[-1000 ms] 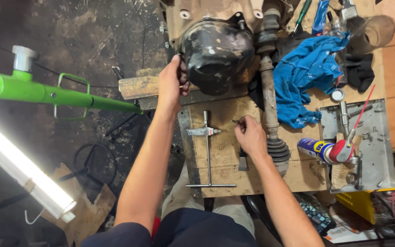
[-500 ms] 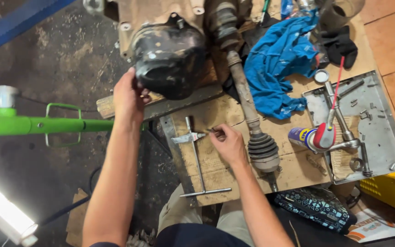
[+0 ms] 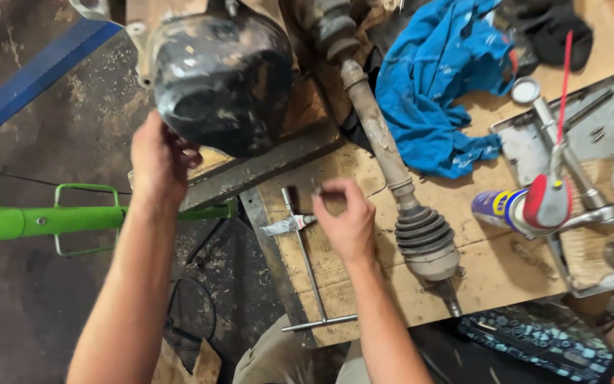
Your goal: The person aligns a black differential cover onto a vehicle axle housing and secures it by hand-tightening bolts. They then use a T-handle wrench to tighten the bolts further, working on the assembly placed on a wooden workbench.
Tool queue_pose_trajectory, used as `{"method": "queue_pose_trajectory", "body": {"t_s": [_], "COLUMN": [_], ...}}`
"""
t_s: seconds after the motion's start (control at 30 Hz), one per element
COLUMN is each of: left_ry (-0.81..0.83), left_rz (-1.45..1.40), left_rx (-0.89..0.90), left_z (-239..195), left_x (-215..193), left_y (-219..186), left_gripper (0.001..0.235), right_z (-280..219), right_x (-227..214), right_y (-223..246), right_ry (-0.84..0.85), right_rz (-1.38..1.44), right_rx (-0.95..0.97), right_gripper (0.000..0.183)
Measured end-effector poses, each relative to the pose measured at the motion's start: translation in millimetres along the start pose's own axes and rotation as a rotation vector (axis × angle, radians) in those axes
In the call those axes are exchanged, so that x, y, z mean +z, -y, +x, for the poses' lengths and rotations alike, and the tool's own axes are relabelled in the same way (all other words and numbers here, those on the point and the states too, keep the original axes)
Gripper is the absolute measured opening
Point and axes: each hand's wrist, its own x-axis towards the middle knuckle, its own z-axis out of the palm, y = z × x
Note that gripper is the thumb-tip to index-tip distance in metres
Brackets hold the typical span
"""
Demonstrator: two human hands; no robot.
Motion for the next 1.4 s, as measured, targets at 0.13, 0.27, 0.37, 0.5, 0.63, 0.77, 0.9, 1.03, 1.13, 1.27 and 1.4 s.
{"method": "queue_pose_trajectory", "body": {"t_s": [0.13, 0.27, 0.37, 0.5, 0.63, 0.77, 0.9, 1.03, 1.13, 1.27, 1.4], "left_ry": [0.030, 0.032, 0.004, -0.088, -0.261, -0.445, -0.514, -0.427, -0.461, -0.475, -0.469], "left_rz": [-0.024, -0.114, 0.098, 0.497, 0.753, 0.705, 0.691, 0.726, 0.742, 0.739, 0.732], "left_rx": [-0.002, 0.130, 0.427, 0.739, 0.853, 1.011, 1.064, 1.002, 0.954, 0.992, 0.981], "left_z": [-12.2, -11.2, -4.6, -12.8, -22.9, 2.5, 7.9, 38.4, 39.5, 28.5, 33.6], "left_x": [2.0, 0.2, -9.1, 30.9, 49.8, 52.9, 59.9, 41.8, 42.1, 47.9, 45.7], "left_y": [-6.6, 26.0, 85.2, 110.8, 125.1, 161.3, 170.3, 199.2, 198.2, 186.2, 192.2], "left_gripper": [0.032, 0.023, 0.012, 0.057, 0.107, 0.105, 0.111, 0.126, 0.126, 0.114, 0.118], "right_z": [46.7, 79.0, 91.2, 106.1, 106.4, 107.2, 105.3, 99.6, 102.7, 107.1, 106.5], "right_x": [16.4, 41.8, 56.2, 69.7, 74.2, 81.7, 85.1, 77.6, 79.0, 85.2, 84.1], "right_y": [20.8, 22.1, 11.9, -2.2, 1.7, 0.5, -0.5, 29.0, 31.4, 30.1, 27.4], "right_ry": [-0.063, -0.178, -0.248, -0.322, -0.358, -0.386, -0.388, -0.332, -0.311, -0.352, -0.359], "right_rz": [0.002, 0.021, -0.056, -0.171, -0.163, -0.158, -0.154, -0.188, -0.218, -0.302, -0.330], "right_rx": [-0.132, -0.297, -0.362, -0.409, -0.451, -0.464, -0.465, -0.411, -0.436, -0.466, -0.485], "right_gripper": [0.029, 0.024, 0.025, 0.029, 0.026, 0.025, 0.025, 0.017, 0.018, 0.018, 0.017]}}
